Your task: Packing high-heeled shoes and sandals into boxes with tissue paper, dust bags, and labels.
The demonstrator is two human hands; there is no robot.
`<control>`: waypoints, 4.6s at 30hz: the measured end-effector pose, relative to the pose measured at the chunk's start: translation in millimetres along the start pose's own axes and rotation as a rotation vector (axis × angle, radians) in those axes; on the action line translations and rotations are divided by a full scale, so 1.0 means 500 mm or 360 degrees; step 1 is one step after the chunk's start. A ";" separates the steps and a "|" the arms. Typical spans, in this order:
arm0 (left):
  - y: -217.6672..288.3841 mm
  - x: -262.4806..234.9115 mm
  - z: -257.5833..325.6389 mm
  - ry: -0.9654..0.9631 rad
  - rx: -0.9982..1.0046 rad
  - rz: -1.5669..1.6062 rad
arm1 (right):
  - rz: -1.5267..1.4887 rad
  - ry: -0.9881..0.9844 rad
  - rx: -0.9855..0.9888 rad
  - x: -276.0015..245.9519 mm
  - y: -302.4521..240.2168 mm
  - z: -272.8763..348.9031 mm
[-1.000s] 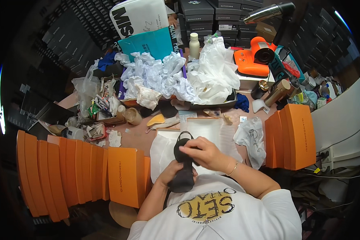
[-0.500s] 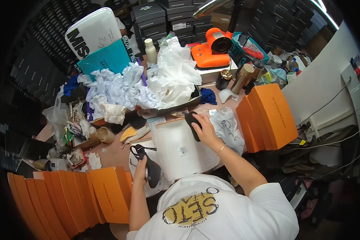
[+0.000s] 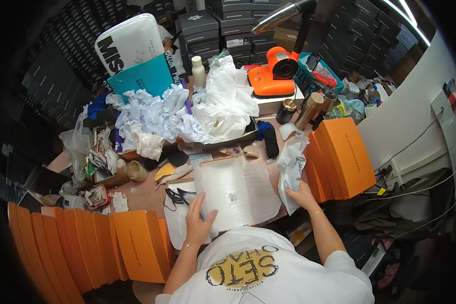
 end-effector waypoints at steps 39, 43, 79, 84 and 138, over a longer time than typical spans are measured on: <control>-0.058 -0.102 0.292 -0.0084 -0.0659 0.0914 | 0.0043 -0.2341 0.0128 0.430 -0.347 0.023; -0.087 -0.094 0.284 0.0194 -0.0962 0.1424 | -0.0373 -0.1260 0.0187 0.315 -0.261 -0.029; -0.330 0.020 0.077 0.0094 -0.1599 0.2205 | 0.0908 0.0436 -0.0445 -0.039 0.173 -0.449; -0.418 0.041 0.187 0.0187 -0.2108 0.1852 | 0.0049 0.0269 -0.0461 0.027 0.030 -0.373; -0.086 -0.015 0.059 0.0276 -0.1257 0.2480 | 0.0426 -0.1064 -0.1283 0.524 -0.322 0.087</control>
Point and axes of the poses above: each hand's wrist, its own z-axis away from the middle knuckle, its own x-axis out of the palm, y = z × x, the point moved 2 cm from there along -z, towards the middle knuckle, and after that the axes turned 13 degrees about -z, right-handed, at the moved point
